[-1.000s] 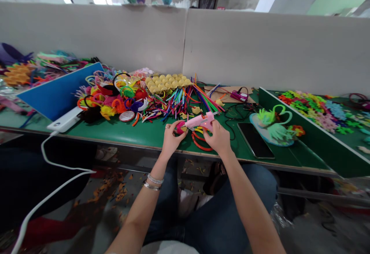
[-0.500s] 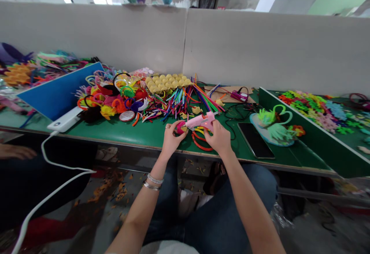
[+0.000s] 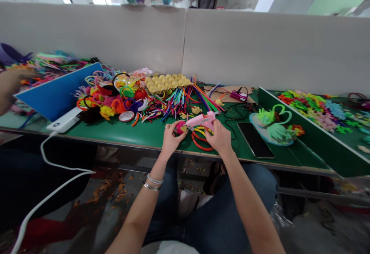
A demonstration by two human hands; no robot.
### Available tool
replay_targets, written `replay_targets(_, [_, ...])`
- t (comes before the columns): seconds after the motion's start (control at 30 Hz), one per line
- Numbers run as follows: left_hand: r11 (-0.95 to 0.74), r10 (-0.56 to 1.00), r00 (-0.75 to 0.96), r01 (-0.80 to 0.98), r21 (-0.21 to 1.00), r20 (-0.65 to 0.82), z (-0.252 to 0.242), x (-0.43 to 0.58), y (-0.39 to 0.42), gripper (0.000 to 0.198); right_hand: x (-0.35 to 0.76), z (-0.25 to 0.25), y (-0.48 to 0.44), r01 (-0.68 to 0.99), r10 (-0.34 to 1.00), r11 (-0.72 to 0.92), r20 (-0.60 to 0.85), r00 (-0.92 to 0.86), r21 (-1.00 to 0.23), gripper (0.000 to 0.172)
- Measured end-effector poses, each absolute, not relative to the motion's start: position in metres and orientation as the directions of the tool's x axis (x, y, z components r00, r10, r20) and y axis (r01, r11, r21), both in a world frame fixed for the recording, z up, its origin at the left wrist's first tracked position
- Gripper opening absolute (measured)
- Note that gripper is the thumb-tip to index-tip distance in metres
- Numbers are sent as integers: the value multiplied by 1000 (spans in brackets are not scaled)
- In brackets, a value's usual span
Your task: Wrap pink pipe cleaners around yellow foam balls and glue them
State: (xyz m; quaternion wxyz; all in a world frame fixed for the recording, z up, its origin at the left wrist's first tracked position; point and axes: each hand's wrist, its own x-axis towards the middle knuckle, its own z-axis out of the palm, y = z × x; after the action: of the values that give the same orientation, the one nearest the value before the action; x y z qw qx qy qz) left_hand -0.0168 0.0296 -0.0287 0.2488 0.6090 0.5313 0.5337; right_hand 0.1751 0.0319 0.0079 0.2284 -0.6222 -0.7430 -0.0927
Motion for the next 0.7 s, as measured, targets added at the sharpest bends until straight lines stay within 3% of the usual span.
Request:
replay_targets(0.37, [-311, 915, -122, 396, 864, 386, -26, -17, 27, 43, 179, 0, 38, 951, 752, 295, 636, -172, -92, 26])
replay_targets(0.7, [-326, 911, -122, 376, 867, 395, -26, -16, 28, 42, 180, 0, 38, 957, 735, 281, 657, -166, -74, 25])
